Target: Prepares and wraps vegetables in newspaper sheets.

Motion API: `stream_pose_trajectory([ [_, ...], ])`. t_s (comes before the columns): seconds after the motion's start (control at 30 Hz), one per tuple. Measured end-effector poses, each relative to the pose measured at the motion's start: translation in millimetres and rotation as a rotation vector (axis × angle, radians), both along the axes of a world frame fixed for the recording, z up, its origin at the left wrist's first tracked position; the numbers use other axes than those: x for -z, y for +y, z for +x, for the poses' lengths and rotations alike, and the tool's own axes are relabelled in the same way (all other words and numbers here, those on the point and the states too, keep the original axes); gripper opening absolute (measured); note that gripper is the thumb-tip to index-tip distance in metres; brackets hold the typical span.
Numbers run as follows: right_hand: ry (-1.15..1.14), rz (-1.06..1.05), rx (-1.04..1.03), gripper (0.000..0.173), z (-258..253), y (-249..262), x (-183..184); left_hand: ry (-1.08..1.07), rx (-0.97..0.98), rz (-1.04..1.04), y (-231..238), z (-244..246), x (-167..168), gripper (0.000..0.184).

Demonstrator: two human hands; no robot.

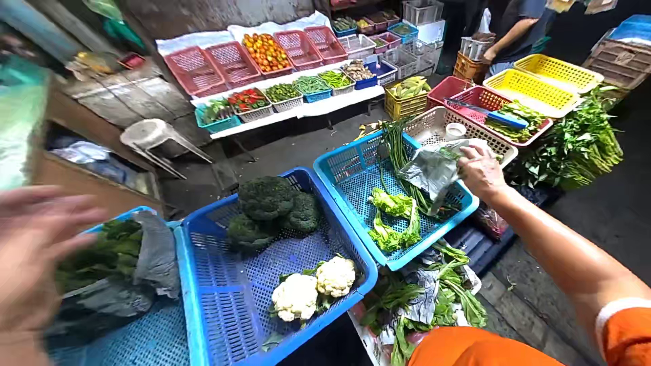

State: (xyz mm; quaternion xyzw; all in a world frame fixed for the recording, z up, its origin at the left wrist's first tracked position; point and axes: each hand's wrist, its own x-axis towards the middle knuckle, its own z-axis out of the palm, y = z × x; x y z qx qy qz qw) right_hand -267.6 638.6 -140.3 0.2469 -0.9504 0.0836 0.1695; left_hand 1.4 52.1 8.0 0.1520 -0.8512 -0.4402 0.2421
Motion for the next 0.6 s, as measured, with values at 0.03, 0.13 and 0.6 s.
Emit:
stream_pose_trajectory([
  [0.03, 0.044, -0.074, -0.011, 0.014, 5, -3, -15, -0.039, 0.057, -0.015, 46, 3, -3, 0.033],
  [0.13, 0.035, -0.25, -0.033, 0.017, 37, -9, -60, -0.121, 0.315, -0.077, 150, 17, 21, 0.061],
  [0.6, -0.883, -0.547, -0.638, 0.015, 67, 73, -83, 0.048, 0.349, 0.144, 399, -10, 98, 0.022],
])
